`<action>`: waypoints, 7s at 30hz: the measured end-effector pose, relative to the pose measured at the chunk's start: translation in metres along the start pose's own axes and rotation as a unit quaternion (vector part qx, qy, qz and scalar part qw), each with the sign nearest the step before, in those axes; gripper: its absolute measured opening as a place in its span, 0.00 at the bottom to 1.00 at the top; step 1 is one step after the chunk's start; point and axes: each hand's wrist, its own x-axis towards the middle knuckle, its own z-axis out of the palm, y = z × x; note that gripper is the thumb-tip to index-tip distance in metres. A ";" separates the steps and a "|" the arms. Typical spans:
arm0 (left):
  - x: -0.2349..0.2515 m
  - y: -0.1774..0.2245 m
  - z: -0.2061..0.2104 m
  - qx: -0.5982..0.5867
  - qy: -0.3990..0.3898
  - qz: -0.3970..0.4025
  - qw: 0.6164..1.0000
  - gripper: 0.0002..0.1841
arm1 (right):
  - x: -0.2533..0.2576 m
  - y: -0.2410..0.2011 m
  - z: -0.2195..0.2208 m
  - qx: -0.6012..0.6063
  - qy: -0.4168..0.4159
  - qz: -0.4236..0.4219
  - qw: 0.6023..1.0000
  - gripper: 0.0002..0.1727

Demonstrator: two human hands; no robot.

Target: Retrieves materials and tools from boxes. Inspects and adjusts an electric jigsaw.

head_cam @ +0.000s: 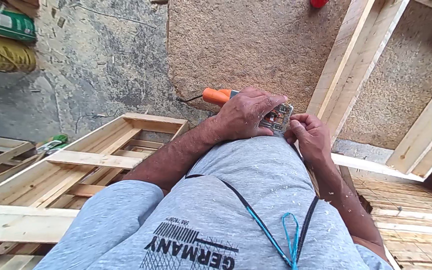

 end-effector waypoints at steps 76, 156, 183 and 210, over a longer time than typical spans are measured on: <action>-0.004 0.003 0.002 0.004 0.022 -0.026 0.999 0.41 | 0.014 0.033 -0.035 -0.106 0.014 -0.166 0.980 0.16; -0.005 0.001 0.000 -0.013 0.017 0.006 1.000 0.39 | 0.040 0.000 0.001 0.103 -0.083 -0.049 0.990 0.05; -0.002 0.004 0.005 0.001 0.029 0.009 1.000 0.38 | 0.062 0.065 -0.004 -0.391 0.098 -0.469 0.786 0.22; -0.006 0.005 0.005 0.012 0.032 -0.018 0.999 0.39 | 0.044 -0.005 0.007 0.323 -0.085 0.223 0.916 0.13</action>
